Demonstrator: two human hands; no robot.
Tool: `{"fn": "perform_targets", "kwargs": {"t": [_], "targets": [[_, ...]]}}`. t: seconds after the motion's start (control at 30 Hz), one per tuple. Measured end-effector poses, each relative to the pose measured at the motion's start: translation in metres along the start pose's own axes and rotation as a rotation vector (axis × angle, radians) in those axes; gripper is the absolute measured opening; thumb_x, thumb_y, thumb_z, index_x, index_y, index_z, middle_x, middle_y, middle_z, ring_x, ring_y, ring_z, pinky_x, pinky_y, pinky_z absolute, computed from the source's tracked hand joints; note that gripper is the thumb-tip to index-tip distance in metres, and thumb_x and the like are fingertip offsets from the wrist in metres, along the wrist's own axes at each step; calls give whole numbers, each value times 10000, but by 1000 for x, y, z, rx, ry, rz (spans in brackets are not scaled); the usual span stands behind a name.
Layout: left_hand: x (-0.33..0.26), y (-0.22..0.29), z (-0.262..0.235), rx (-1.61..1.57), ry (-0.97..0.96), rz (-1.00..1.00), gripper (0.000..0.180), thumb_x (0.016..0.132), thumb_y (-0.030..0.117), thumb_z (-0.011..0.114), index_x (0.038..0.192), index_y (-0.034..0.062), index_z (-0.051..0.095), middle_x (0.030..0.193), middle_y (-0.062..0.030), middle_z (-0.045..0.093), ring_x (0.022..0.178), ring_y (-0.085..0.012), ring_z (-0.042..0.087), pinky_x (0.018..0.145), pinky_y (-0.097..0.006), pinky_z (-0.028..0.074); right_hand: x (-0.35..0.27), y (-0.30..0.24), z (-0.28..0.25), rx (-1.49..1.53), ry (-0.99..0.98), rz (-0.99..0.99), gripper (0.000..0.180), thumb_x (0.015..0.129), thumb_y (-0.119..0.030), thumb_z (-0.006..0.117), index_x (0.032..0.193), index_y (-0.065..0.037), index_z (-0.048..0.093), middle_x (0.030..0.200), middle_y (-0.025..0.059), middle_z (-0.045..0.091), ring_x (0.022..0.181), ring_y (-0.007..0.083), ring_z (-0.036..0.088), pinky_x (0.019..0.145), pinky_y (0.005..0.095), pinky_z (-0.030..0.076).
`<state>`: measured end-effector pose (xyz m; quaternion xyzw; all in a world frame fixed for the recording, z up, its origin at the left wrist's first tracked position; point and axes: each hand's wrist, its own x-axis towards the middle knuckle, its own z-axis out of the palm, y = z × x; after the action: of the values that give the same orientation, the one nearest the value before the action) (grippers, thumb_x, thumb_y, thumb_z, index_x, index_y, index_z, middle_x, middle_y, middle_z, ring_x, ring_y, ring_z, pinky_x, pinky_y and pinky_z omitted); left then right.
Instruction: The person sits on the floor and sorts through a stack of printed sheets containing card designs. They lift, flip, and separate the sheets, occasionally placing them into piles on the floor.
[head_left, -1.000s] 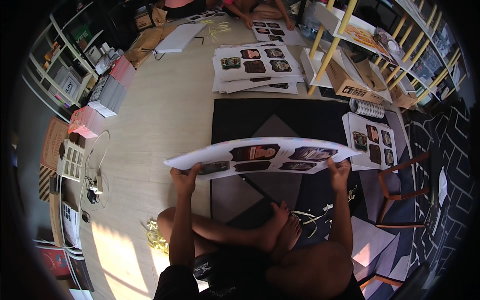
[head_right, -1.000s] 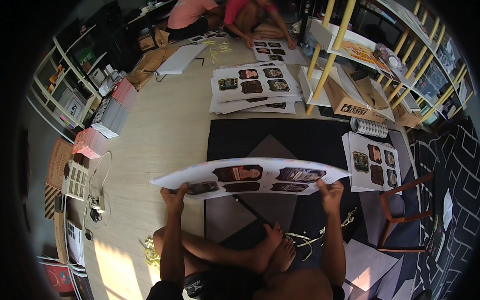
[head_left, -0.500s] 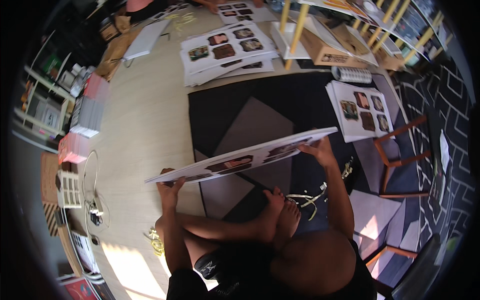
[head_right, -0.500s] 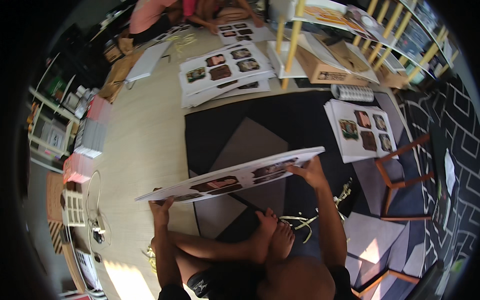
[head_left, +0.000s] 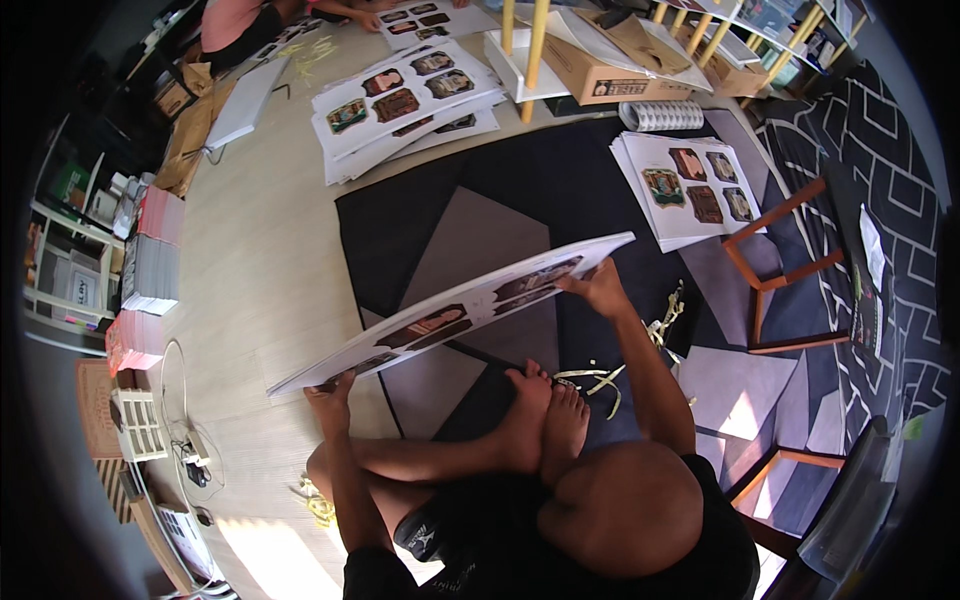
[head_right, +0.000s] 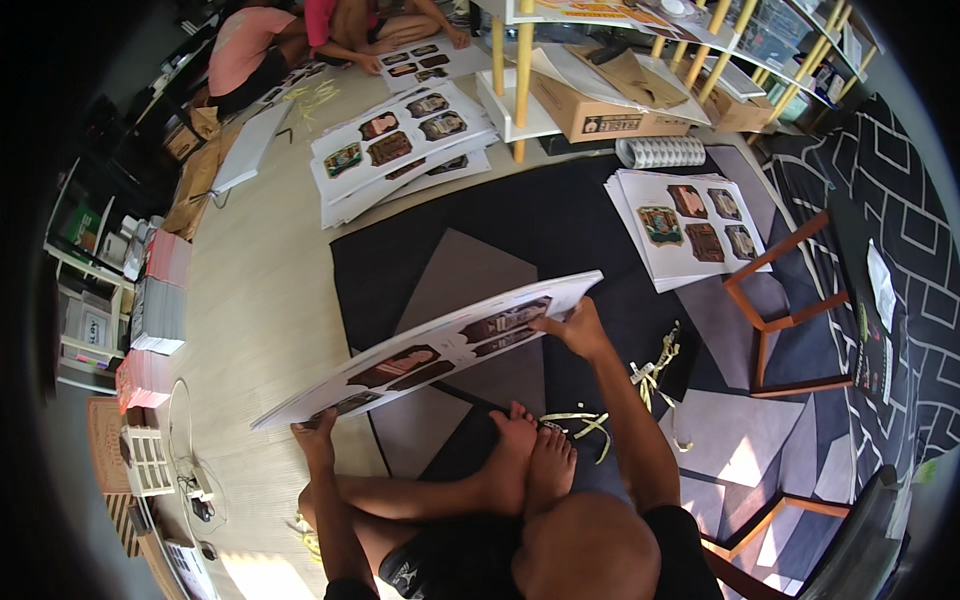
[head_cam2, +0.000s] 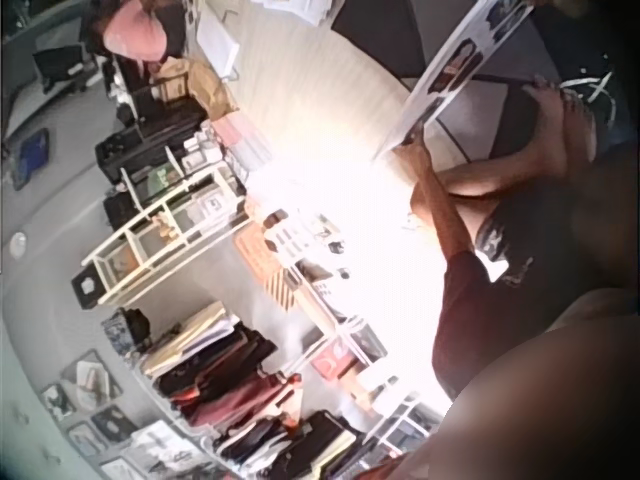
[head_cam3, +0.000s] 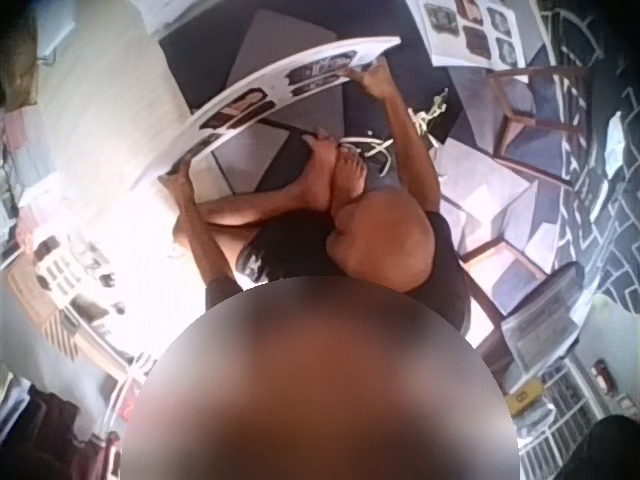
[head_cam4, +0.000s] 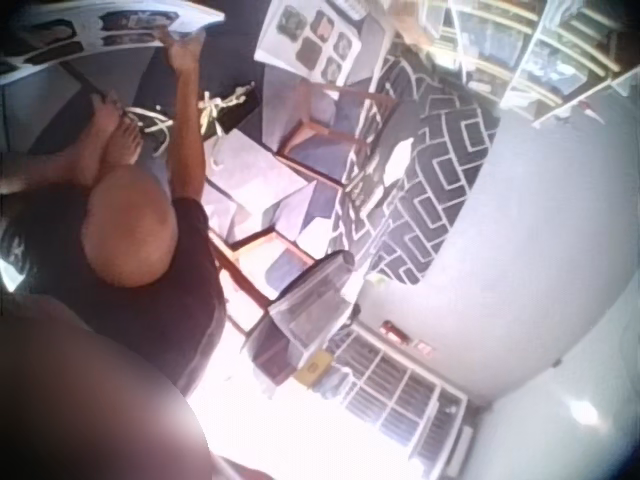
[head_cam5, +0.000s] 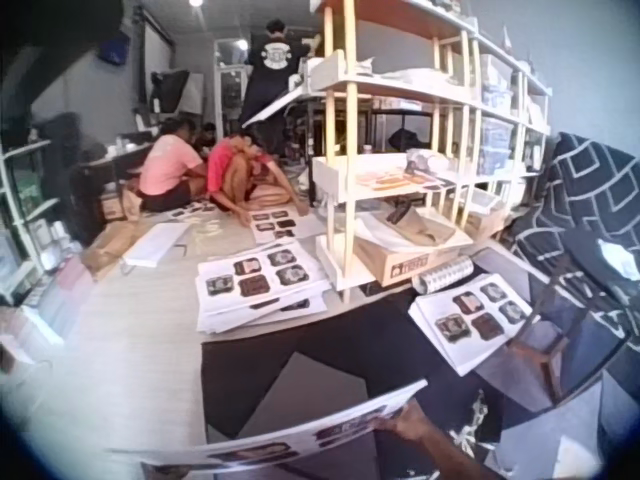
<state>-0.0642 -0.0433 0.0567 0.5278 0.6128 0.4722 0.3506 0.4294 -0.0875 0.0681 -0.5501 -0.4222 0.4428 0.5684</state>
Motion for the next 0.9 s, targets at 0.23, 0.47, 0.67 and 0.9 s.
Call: {"fn": "perform_targets", "kwargs": {"t": [0.23,0.47,0.67,0.9], "targets": [[-5,22,7,-147,-79,-69,662,696,130,889,1191,-154,552,1097,-239,647,985,-328,619,934,-431,498,-4,30,3,80,-13,-5,312,737,54,811,1021,8,689,1009,91,738,939,175,693,851,322,561],[16,-7,-3,202,-161,-78,608,708,135,881,1148,-160,582,1065,-218,668,948,-295,634,862,-417,525,20,-15,8,-143,131,-9,375,735,-60,860,1050,10,671,988,82,732,902,159,675,838,323,543],[-19,12,69,-371,-4,-346,565,696,185,881,1107,-118,641,1041,-163,691,815,-234,656,730,-363,553,138,-40,8,-929,-2,200,682,647,-375,910,1097,42,611,1063,229,705,1000,325,703,893,395,544],[-86,-30,146,-733,164,-712,481,760,-63,787,1210,-45,617,1118,-194,664,922,-283,686,830,-409,587,216,-1,62,-1328,-158,149,652,655,-299,879,1140,18,579,1132,212,661,1083,354,660,942,478,503]]}}
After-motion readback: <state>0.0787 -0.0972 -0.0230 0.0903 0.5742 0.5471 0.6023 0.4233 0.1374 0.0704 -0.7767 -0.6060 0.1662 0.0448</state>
